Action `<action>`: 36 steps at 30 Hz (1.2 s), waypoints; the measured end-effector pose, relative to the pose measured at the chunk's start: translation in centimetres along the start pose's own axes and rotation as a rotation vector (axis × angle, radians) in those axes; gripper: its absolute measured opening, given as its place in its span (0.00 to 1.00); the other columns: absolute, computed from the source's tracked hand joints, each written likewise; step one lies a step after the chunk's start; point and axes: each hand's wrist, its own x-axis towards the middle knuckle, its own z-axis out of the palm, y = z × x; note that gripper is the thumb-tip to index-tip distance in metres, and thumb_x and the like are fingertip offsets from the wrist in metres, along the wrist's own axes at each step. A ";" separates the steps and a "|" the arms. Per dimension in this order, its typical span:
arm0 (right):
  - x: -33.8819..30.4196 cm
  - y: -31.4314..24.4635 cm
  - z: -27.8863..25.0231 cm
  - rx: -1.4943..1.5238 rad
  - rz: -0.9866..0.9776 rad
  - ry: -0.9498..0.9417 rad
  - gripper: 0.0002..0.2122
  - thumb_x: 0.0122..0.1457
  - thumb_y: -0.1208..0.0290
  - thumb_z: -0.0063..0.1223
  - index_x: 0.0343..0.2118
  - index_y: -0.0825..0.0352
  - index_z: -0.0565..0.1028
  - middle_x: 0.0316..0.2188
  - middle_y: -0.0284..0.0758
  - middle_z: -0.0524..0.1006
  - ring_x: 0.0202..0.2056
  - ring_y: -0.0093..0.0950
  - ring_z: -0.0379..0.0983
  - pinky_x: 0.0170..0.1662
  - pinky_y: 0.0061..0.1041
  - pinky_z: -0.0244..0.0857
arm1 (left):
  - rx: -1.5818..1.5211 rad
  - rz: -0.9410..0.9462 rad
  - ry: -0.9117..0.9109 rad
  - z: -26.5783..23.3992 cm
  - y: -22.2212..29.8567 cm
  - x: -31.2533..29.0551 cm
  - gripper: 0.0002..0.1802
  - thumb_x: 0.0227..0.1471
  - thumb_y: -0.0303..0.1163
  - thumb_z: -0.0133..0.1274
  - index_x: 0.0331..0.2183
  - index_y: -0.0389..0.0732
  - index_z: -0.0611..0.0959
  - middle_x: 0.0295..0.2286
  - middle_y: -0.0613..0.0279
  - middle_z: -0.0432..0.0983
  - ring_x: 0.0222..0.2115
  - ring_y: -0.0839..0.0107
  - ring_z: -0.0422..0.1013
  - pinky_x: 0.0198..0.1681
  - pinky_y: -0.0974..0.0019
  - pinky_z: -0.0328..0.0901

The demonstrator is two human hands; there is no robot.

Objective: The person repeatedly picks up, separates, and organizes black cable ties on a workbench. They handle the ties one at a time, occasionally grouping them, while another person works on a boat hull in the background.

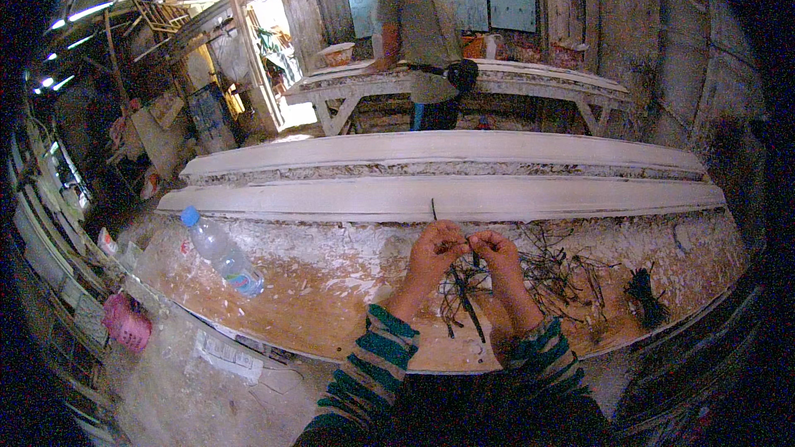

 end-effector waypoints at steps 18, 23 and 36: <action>0.4 0.6 -0.3 -0.097 -0.035 -0.033 0.07 0.46 0.74 0.54 0.29 0.69 0.74 0.27 0.31 0.75 0.30 0.20 0.69 0.35 0.18 0.62 | 0.082 -0.003 -0.031 -0.2 1.5 -0.1 0.20 0.42 0.24 0.53 0.41 0.41 0.69 0.27 0.62 0.74 0.28 0.76 0.69 0.32 0.75 0.64; 0.1 0.4 0.0 -0.266 -0.144 0.016 0.06 0.46 0.74 0.53 0.28 0.70 0.75 0.26 0.33 0.75 0.29 0.19 0.69 0.34 0.18 0.62 | 0.309 0.062 -0.003 0.1 1.7 -0.5 0.20 0.42 0.23 0.53 0.40 0.40 0.69 0.26 0.62 0.74 0.28 0.75 0.70 0.31 0.73 0.65; -0.5 0.7 1.0 -0.565 -0.449 0.097 0.04 0.46 0.76 0.51 0.26 0.68 0.70 0.24 0.34 0.70 0.28 0.25 0.66 0.33 0.23 0.61 | 0.546 0.163 0.081 0.7 1.2 -0.9 0.17 0.42 0.24 0.51 0.38 0.39 0.70 0.25 0.58 0.73 0.27 0.68 0.72 0.30 0.68 0.67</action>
